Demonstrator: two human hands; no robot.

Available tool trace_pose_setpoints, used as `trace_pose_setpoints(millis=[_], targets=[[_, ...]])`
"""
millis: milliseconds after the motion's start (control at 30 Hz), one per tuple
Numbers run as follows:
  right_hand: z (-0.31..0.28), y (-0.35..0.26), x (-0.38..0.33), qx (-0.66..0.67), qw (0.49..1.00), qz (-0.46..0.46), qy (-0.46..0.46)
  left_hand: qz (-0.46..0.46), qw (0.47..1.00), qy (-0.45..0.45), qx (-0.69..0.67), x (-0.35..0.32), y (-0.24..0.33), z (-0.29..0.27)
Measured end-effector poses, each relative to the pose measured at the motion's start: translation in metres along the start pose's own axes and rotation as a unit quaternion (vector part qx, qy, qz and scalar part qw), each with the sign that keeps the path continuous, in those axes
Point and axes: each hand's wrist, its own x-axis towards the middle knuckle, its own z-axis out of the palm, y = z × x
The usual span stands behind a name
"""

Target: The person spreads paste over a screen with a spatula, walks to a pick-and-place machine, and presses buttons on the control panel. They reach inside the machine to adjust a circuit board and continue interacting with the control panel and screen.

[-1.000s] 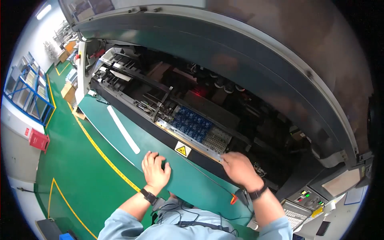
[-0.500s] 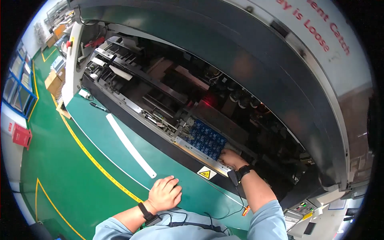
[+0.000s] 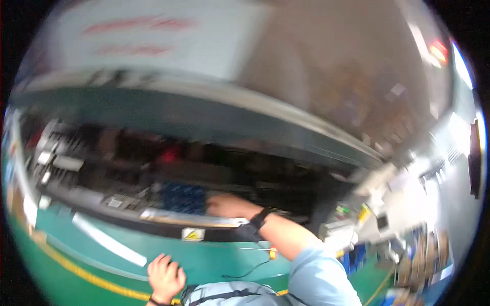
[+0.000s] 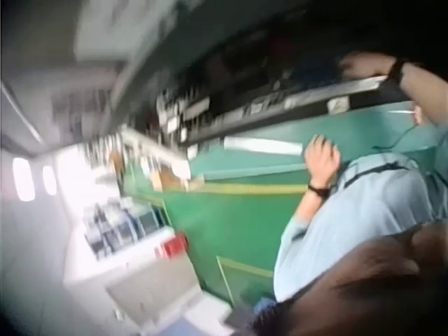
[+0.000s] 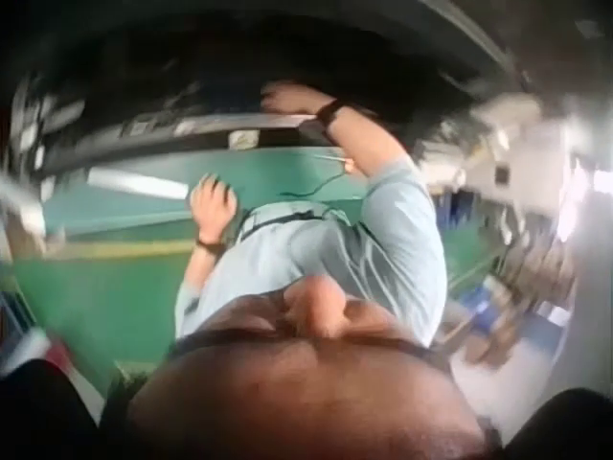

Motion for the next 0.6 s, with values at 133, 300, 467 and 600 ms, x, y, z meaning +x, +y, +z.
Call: trace_pose_setpoints(millis=[133, 300, 467, 600], targets=[[-0.018, -0.046, -0.146, 0.079, 0.983, -0.142, 0.081, 0.042, 0.999, -0.002, 0.009, -0.001, 0.009, -0.005], [-0.002, -0.011, -0.304, 0.146, 0.962, -0.175, 0.149, 0.019, 0.998, -0.054, 0.018, 0.008, 0.017, -0.002], [0.012, 0.073, -0.425, 0.063, 0.941, -0.053, 0.329, -0.005, 0.997, -0.059, 0.053, -0.005, 0.015, 0.01], [0.021, 0.165, -0.498, 0.084, 0.898, 0.015, 0.432, -0.102, 0.991, -0.004, 0.091, -0.013, 0.041, 0.037]])
